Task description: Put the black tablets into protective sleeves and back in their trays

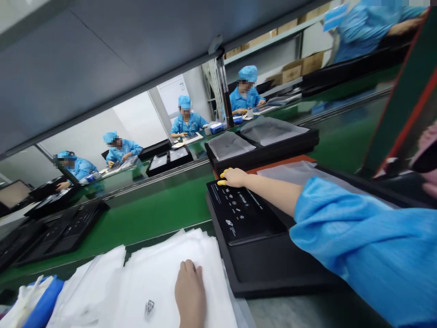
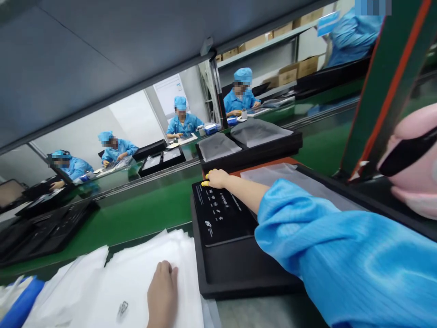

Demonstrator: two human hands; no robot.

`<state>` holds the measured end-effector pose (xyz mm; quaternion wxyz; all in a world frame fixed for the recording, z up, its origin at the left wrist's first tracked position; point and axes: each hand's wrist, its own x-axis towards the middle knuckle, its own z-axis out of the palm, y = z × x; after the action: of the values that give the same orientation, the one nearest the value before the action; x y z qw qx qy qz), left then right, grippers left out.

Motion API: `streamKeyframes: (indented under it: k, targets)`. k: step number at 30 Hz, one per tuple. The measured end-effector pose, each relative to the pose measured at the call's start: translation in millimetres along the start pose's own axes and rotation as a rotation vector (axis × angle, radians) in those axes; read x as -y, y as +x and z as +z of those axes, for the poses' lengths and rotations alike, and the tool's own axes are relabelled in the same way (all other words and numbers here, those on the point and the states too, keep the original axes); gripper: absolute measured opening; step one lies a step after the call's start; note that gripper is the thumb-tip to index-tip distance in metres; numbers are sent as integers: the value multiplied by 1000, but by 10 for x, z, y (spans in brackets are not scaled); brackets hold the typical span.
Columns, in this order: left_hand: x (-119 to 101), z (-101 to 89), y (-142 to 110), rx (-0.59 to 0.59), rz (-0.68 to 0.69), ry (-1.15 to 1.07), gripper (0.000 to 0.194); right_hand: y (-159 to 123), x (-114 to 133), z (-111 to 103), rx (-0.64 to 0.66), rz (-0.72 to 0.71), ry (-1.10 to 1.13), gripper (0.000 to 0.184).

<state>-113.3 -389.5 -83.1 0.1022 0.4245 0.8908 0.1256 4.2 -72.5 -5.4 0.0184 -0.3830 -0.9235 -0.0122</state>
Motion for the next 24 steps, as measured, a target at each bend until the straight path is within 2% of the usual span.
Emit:
streamKeyframes:
  k: [3,6,10,13,16,19,21,24]
  targets:
    - [49,106,46,-101,56,11,17,118,46,40,-3,45,20,41]
    - [100,192,86,-207,74,16,15,182,68,39,60,114,62,39]
    - [97,189,105,-225,57,5,17,168,70,-110,82,164,105,40]
    - [55,122,106,-187,30,-12,20,93,66,-434,49,138,109,42]
    - [27,60,114,-144,-13,-28,24,-40,81,-886,14,72,84,45]
    - [34,32,135,-146,-18,-46,24,-230,151,-1289,21,-33,55,40]
    - [48,19,150,-165,-18,-64,23,-382,231,-1469,39,-104,51,37]
    - [66,-6,160,-185,-52,-96,23,-643,382,-1619,37,-194,-14,47]
